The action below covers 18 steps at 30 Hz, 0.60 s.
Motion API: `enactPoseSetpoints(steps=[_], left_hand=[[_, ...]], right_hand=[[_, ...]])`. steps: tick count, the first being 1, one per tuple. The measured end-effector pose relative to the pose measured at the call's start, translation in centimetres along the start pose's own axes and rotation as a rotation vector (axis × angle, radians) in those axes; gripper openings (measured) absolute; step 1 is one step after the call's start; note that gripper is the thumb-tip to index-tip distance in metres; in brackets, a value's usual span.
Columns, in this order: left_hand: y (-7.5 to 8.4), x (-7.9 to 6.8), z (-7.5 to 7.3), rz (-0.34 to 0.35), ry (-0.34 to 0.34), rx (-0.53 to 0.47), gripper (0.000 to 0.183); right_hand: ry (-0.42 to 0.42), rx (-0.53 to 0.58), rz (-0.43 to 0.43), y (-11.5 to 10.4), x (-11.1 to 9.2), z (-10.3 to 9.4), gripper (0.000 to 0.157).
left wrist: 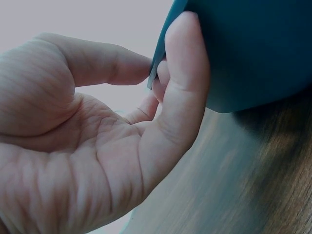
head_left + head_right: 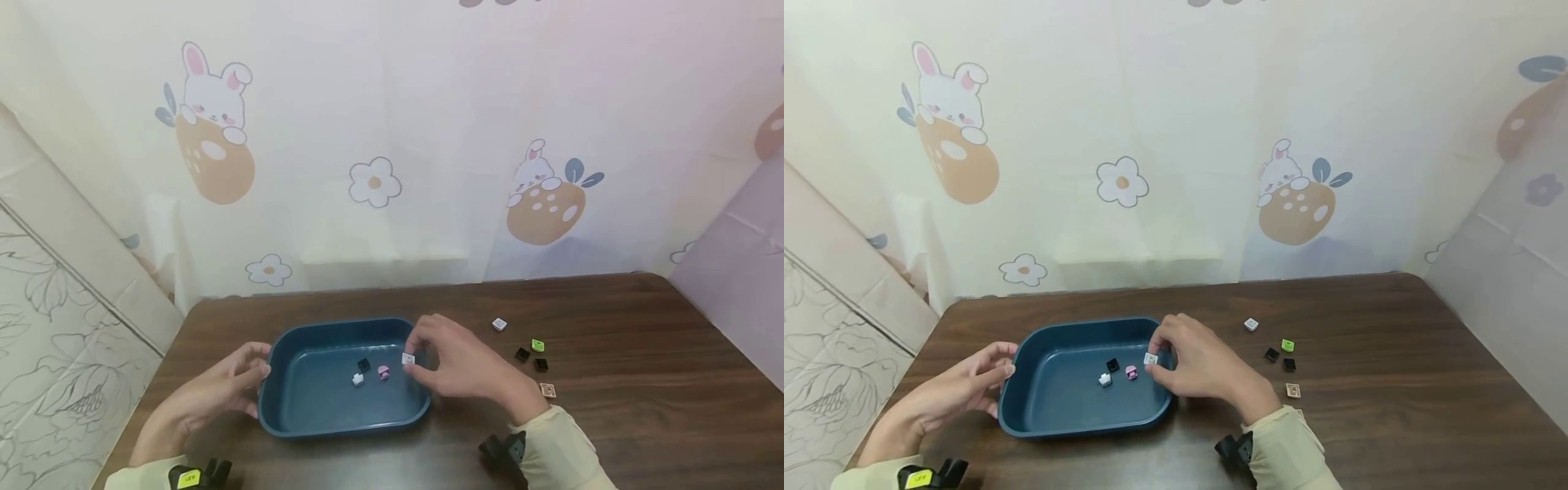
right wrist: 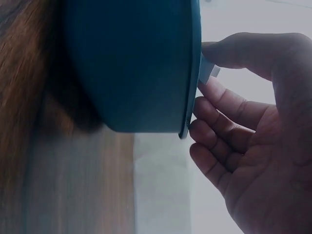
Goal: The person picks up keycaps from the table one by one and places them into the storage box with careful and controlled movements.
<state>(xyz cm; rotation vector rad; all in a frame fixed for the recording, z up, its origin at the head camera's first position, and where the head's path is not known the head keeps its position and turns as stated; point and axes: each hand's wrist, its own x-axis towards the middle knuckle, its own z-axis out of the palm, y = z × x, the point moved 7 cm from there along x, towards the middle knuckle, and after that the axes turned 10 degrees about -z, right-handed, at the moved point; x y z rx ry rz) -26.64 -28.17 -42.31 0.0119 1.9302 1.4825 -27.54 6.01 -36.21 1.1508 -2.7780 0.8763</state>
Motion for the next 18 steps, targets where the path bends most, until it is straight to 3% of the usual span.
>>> enactPoseSetpoints(steps=[18], left_hand=[[0.1,-0.2,0.0,0.007,0.017,0.002,0.056]], right_hand=[[-0.063,0.063,-0.01,-1.4,2.3,2.1,0.012]])
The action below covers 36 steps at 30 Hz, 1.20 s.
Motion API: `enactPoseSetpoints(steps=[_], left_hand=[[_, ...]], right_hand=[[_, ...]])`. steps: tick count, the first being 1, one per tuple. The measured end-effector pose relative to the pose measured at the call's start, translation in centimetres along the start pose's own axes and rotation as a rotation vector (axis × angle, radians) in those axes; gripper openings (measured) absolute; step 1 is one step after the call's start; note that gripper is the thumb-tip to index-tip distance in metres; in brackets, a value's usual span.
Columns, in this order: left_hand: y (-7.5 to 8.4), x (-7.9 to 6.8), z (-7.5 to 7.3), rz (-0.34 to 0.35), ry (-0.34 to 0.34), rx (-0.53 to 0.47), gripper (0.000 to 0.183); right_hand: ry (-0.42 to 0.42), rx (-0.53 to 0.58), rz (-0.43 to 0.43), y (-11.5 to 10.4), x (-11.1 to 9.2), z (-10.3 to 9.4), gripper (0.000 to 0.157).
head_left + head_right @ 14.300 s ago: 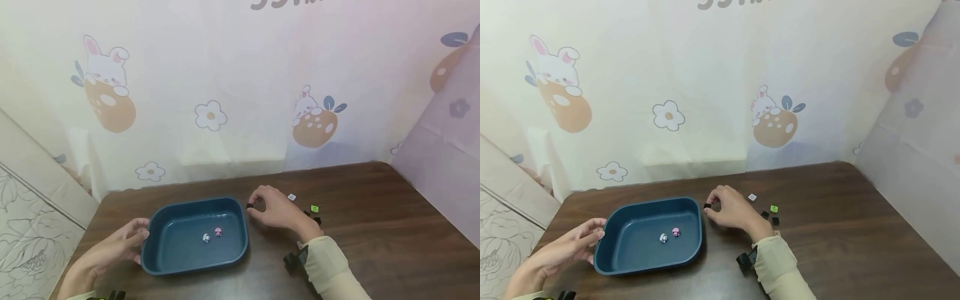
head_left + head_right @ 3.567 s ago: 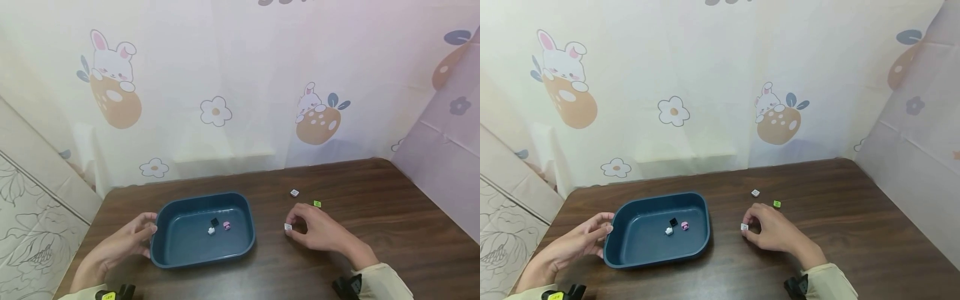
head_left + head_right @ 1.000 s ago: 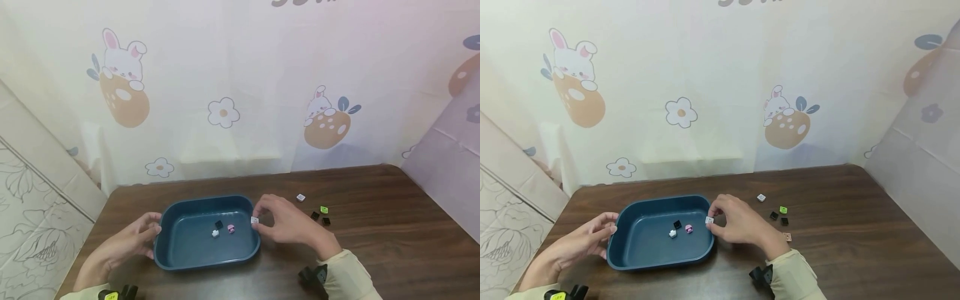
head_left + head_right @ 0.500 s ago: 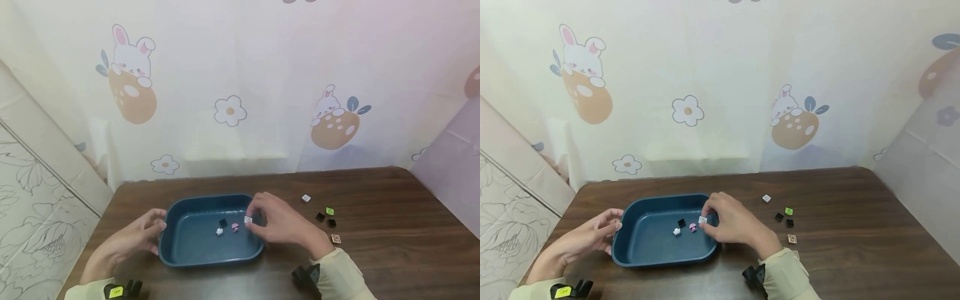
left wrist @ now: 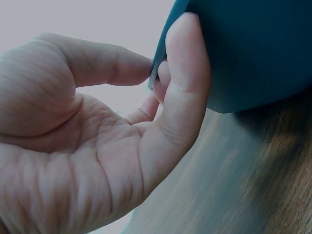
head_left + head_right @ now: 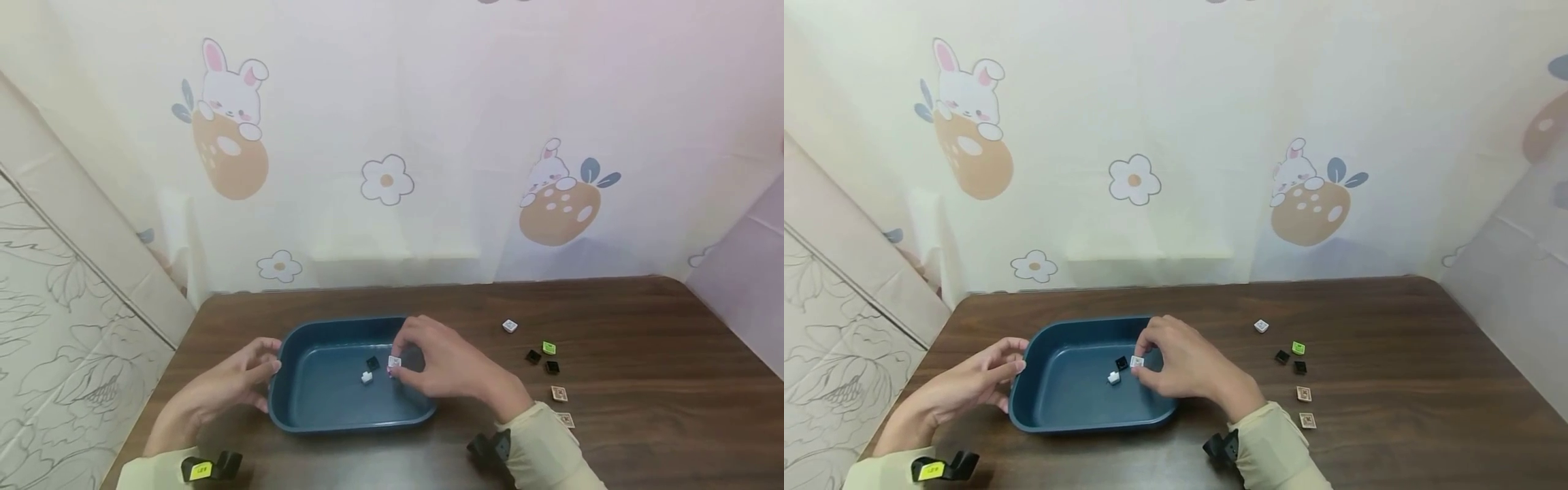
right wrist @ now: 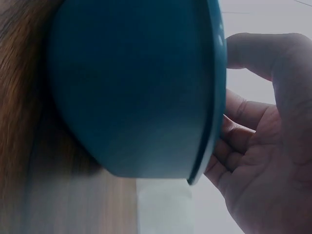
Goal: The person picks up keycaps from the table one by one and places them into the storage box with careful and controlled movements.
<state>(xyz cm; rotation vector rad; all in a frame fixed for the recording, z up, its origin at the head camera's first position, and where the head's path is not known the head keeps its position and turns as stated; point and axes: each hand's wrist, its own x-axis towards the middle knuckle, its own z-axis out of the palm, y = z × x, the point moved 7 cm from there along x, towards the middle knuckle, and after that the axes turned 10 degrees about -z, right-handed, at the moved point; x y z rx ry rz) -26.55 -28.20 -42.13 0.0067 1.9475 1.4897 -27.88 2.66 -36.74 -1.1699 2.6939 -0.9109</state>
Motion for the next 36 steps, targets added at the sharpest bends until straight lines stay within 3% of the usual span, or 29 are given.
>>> enactPoseSetpoints(steps=[15,36], left_hand=[[0.0,0.0,0.1,0.0,0.002,-0.017,0.054],[0.1,0.0,0.0,-0.019,0.008,-0.02,0.054]], right_hand=[[-0.004,-0.024,-0.068,-0.8,1.0,1.4,0.01],[-0.047,-0.016,-0.027,-0.5,1.2,2.1,0.011]])
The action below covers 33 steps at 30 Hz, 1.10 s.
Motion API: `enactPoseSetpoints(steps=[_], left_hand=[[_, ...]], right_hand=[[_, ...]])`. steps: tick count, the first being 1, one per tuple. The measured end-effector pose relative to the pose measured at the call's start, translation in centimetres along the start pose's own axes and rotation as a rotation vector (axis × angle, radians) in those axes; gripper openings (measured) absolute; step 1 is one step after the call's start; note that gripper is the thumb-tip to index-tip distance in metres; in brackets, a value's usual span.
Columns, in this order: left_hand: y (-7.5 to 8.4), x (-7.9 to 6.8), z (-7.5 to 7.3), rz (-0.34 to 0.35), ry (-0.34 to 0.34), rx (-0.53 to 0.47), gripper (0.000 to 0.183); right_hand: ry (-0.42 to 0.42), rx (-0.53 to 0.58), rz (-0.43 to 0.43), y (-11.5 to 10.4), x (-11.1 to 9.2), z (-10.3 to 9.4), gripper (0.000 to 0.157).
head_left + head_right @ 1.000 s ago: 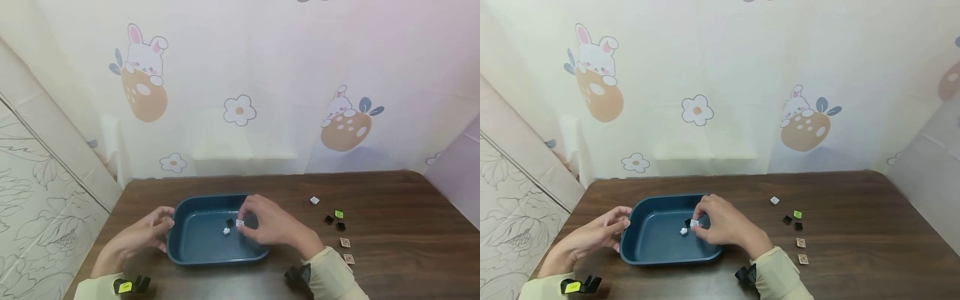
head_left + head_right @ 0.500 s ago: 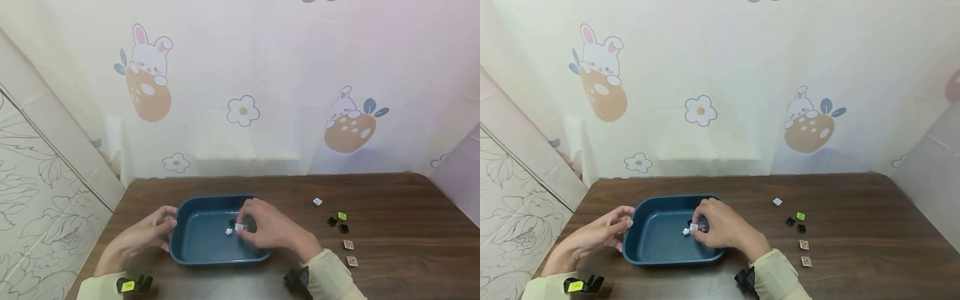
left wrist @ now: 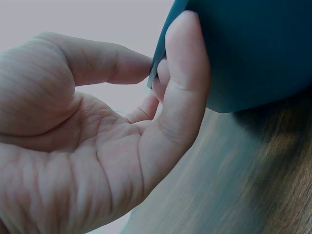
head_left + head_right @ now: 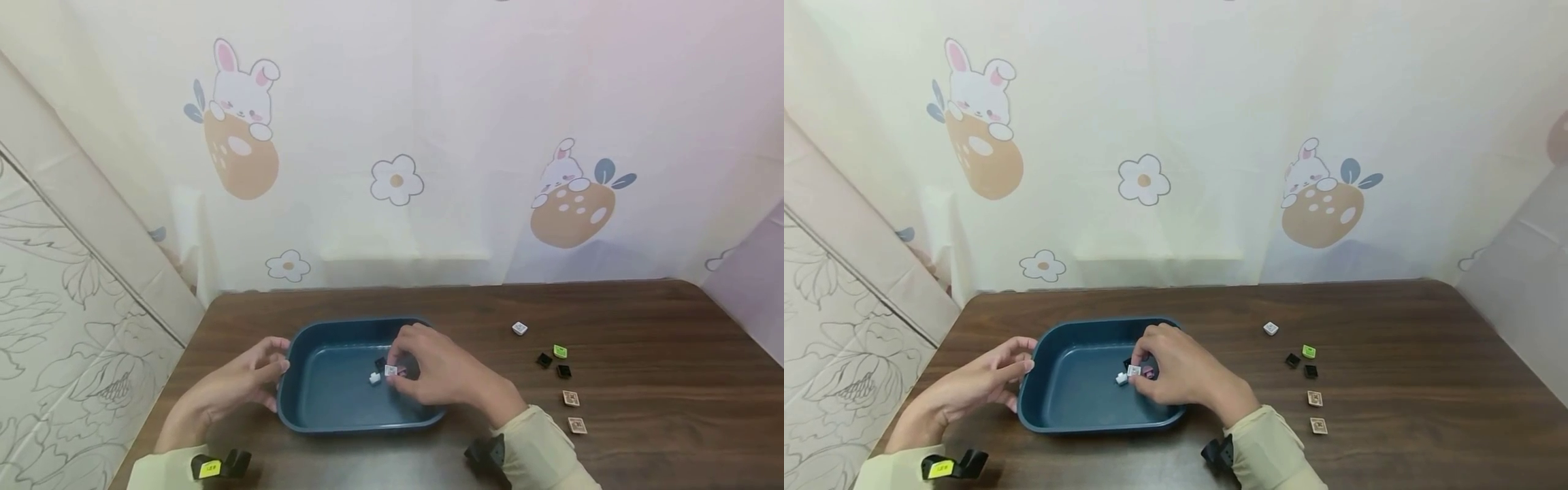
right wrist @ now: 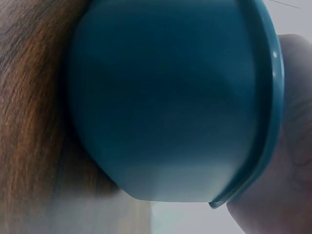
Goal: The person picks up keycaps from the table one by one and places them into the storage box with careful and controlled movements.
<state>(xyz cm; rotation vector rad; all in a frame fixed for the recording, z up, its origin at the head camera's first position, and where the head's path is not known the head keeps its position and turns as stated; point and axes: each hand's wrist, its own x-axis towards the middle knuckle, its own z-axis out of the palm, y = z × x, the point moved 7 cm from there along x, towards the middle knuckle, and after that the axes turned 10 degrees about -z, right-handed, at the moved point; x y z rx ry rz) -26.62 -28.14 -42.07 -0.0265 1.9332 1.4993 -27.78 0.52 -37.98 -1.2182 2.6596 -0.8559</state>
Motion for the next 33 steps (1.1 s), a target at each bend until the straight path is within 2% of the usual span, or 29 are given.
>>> enactPoseSetpoints(steps=[13,33], left_hand=[[0.12,-0.08,0.11,-0.008,0.002,0.0,0.055],[-0.07,-0.14,-0.05,-0.008,0.005,-0.004,0.053]], right_hand=[[0.018,-0.009,-0.023,0.21,-0.03,-0.19,0.02],[0.048,-0.035,-0.063,0.06,-0.15,-0.71,0.021]])
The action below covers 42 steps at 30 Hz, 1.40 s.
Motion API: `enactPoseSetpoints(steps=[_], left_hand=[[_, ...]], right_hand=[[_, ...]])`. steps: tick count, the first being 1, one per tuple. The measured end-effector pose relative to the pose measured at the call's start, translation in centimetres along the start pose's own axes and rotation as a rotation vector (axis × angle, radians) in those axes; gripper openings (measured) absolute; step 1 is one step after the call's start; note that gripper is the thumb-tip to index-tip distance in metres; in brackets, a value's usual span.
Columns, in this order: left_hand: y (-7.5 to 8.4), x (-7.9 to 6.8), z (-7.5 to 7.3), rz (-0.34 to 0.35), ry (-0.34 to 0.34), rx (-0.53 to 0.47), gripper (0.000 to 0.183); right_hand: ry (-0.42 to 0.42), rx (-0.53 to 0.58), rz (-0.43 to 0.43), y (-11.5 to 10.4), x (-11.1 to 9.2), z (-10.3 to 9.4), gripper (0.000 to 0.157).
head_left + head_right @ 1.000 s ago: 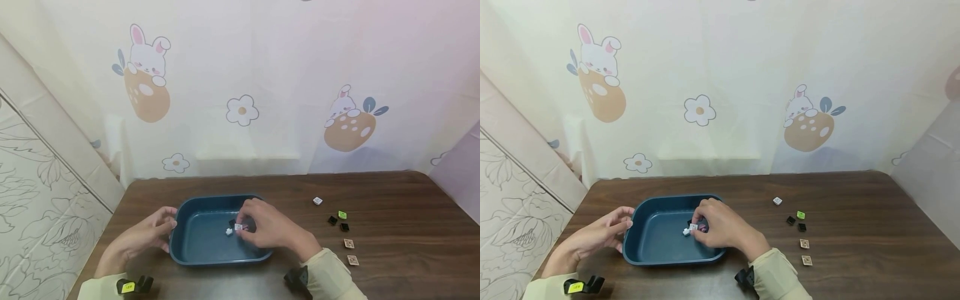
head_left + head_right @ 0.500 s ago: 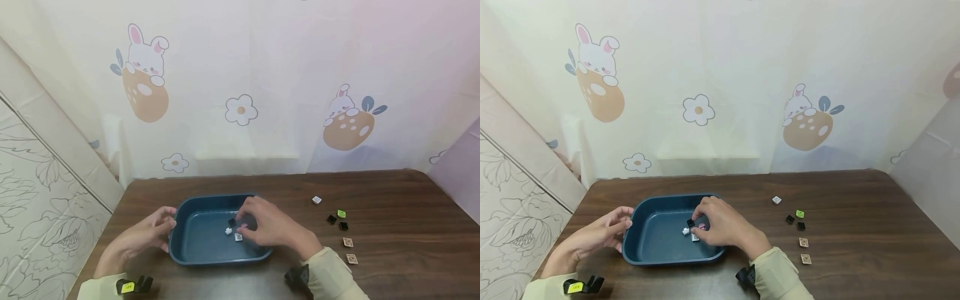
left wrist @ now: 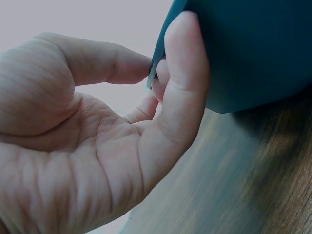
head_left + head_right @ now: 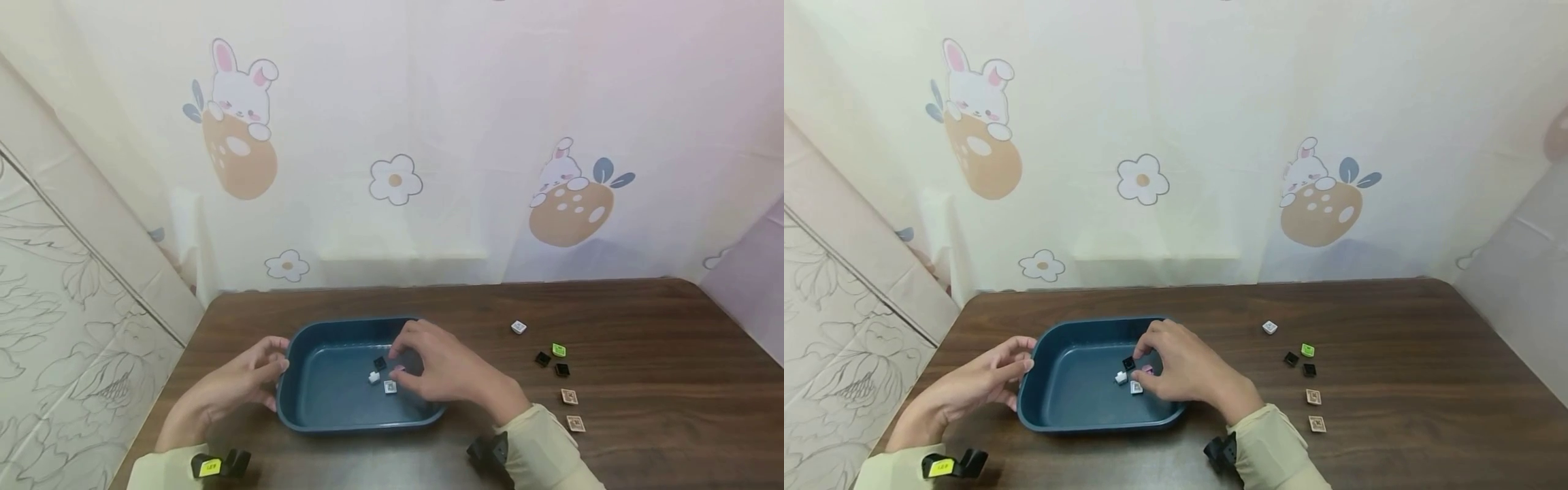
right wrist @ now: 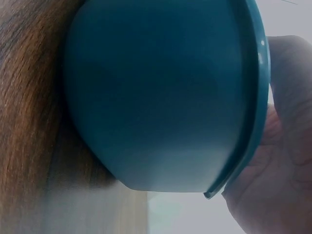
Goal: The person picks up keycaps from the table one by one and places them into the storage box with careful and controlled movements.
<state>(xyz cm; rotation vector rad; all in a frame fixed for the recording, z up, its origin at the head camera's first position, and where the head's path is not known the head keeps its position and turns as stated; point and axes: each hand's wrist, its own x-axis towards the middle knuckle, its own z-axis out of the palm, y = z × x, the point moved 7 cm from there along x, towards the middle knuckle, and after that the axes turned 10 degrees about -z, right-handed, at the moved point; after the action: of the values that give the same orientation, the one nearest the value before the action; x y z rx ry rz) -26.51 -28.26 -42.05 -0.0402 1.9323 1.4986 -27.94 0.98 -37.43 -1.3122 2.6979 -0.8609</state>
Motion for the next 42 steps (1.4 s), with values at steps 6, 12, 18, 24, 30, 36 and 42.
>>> enactPoseSetpoints(steps=[6,12,18,24,30,36,42], left_hand=[[0.1,-0.3,-0.2,0.027,0.0,0.013,0.051],[0.1,-0.2,-0.1,0.028,-0.002,0.01,0.052],[0.0,-0.2,-0.1,0.019,0.005,0.008,0.051],[0.0,-0.1,0.0,0.017,0.0,0.004,0.052],[-0.1,0.1,0.2,0.003,0.004,0.004,0.053],[0.0,0.0,0.3,-0.003,0.005,0.002,0.053],[-0.1,-0.1,0.1,-0.004,0.007,0.003,0.053]], right_hand=[[0.003,-0.001,-0.017,-0.3,0.1,-0.2,0.021],[0.001,-0.002,0.012,-0.2,-0.1,-0.5,0.022],[0.005,-0.008,0.019,-0.1,-0.3,-0.6,0.022],[0.001,0.009,0.071,0.4,-1.1,-1.0,0.026],[0.038,0.038,0.095,1.0,-1.9,-2.3,0.024],[0.057,0.012,0.092,1.5,-2.7,-3.2,0.022],[0.063,0.016,0.112,2.2,-3.8,-3.5,0.021]])
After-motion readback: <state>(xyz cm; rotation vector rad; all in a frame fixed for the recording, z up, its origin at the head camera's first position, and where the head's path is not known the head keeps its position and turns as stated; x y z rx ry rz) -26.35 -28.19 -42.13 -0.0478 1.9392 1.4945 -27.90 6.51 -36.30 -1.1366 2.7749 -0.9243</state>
